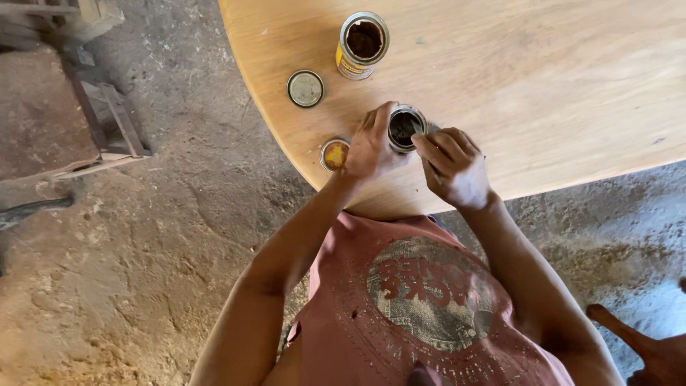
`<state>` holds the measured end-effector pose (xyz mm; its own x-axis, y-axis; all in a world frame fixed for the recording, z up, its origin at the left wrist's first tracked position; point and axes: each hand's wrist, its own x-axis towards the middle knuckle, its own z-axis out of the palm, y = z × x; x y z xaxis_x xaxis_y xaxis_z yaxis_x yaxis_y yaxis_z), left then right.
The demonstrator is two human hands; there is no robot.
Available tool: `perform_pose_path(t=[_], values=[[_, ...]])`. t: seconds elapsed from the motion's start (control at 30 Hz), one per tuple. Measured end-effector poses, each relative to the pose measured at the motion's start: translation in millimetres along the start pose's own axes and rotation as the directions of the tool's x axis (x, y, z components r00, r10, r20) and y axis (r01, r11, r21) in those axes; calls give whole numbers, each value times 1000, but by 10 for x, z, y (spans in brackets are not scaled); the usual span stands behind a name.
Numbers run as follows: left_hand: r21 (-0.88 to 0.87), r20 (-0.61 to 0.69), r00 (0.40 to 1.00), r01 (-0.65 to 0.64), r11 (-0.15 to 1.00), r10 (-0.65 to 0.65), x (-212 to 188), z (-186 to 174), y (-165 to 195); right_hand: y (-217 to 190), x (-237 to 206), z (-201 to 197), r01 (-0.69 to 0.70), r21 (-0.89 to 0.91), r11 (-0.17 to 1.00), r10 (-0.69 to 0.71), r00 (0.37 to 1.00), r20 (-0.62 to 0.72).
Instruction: The person opens cans of wood stain on a wooden table, stirs the contents with a stick, and pours stain from a can into a small container. They carry a can and lid across the workshop, then return to stirring and mixing the stain in the can.
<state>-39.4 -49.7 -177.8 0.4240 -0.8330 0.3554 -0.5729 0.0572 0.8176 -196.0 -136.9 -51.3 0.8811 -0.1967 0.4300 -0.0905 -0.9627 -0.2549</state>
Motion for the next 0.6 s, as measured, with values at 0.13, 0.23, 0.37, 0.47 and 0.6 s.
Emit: perform_pose_path(t=[0.13, 0.23, 0.37, 0.47, 0.6], values=[[-67, 37, 998, 55, 996, -53, 50, -34, 70, 115, -22, 194, 10, -5, 1000, -11, 999, -45], [-85, 42, 999, 12, 996, -9, 54, -91, 76, 167, 28, 303, -37, 28, 999, 39, 997, -65], [-108, 84, 990, 124, 986, -115, 11, -138, 39, 64, 98, 300, 20, 2, 1000, -20, 996, -88], [-91, -8, 1000, 7, 996, -8, -7, -118, -27, -67, 113, 229, 50, -39, 998, -55, 991, -125], [-62, 39, 995, 98, 993, -96, 40, -39, -62, -69, 142, 207, 106, -83, 991, -116, 985, -127]])
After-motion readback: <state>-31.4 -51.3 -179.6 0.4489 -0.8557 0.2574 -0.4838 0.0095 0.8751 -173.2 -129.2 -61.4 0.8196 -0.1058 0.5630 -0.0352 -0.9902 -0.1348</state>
